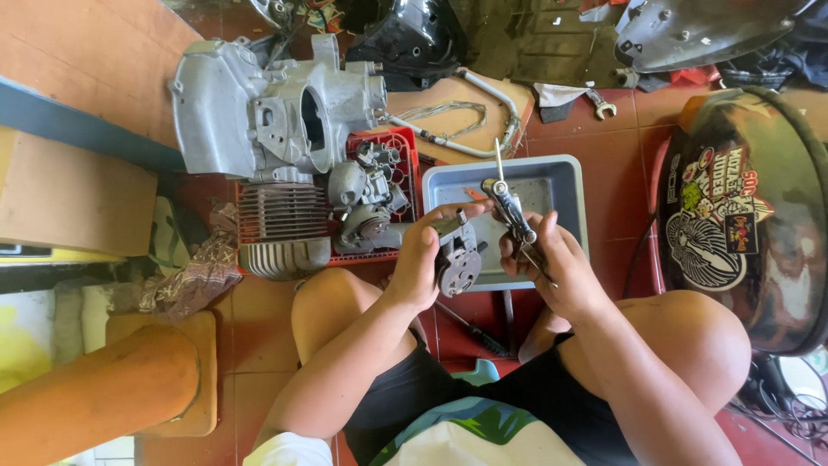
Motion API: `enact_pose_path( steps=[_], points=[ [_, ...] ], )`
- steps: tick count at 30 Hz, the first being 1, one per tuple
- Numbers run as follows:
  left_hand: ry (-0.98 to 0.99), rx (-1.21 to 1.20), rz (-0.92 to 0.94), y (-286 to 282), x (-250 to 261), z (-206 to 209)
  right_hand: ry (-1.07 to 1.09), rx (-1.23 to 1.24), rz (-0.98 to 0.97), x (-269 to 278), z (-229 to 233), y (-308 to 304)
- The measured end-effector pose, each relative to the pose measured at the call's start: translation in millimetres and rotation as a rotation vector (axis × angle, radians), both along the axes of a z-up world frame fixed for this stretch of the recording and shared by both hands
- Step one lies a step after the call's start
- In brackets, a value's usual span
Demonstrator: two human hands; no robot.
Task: The person cleans a small mechanical part using a brush and then uses a screwdriver to manipulate internal components. The person scrubs the part thoroughly and then inserts the screwdriver to adjust or remove a small piece inside.
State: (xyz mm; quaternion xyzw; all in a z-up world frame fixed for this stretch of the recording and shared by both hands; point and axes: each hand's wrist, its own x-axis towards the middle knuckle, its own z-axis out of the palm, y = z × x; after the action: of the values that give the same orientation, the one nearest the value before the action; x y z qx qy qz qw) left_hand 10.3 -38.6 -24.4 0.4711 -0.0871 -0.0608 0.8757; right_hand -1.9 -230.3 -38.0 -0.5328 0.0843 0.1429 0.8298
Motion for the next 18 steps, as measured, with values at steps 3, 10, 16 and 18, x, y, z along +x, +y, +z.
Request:
enact_pose_path(
  steps=[3,10,16,18],
  points=[
    [0.004,0.123,0.056,1,1,9,0.002,0.041,0.048,0,0,2],
    [-0.039,0.172,0.064,5,0,2,0.014,-0.009,0.136,-5,18,-4],
    [0.064,0.01,0.007,5,-7,-2,-0.012,-0.051,0.208,1,61,12],
    [0.073,-0.005,0.038,4,-6,-7,-0.104,-0.211,0.321,7,76,17]
  ],
)
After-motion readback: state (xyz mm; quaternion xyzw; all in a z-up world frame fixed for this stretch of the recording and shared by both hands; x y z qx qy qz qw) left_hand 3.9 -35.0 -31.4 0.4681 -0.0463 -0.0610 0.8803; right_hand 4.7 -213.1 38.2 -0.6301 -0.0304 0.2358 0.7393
